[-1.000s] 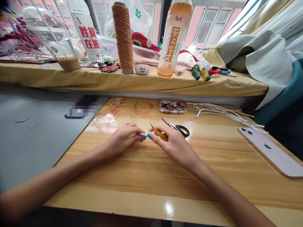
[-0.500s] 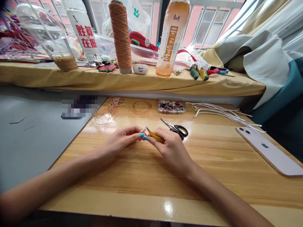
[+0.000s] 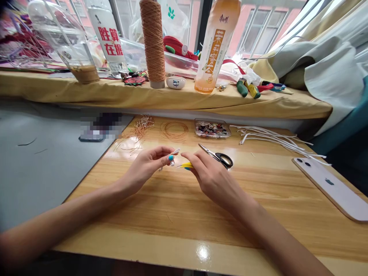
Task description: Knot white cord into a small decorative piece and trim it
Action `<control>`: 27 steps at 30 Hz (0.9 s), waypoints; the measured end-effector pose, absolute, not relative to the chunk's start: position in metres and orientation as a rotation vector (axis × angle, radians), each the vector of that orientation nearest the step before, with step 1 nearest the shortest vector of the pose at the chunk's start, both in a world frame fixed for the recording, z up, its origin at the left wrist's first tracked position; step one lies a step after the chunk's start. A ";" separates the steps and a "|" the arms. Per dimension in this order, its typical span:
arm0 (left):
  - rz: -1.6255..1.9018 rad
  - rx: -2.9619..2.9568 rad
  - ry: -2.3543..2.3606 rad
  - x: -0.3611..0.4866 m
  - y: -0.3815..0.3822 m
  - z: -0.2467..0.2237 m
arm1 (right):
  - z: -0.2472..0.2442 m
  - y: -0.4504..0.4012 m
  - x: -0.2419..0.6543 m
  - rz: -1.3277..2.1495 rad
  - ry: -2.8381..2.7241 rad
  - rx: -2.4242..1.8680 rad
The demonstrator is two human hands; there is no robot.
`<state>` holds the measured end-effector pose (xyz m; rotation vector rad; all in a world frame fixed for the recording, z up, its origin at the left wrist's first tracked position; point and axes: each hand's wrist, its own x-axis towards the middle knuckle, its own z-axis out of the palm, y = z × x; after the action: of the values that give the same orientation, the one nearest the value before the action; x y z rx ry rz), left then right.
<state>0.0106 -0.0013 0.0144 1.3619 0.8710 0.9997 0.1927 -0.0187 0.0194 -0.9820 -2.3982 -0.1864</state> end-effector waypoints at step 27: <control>0.981 1.094 0.953 0.014 -0.004 0.003 | 0.018 -0.027 0.195 -0.856 -2.474 -0.985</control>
<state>0.0138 -0.0035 0.0033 1.0942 0.9529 0.9813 0.1955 -0.0266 0.0181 -0.9853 -2.4742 -0.8563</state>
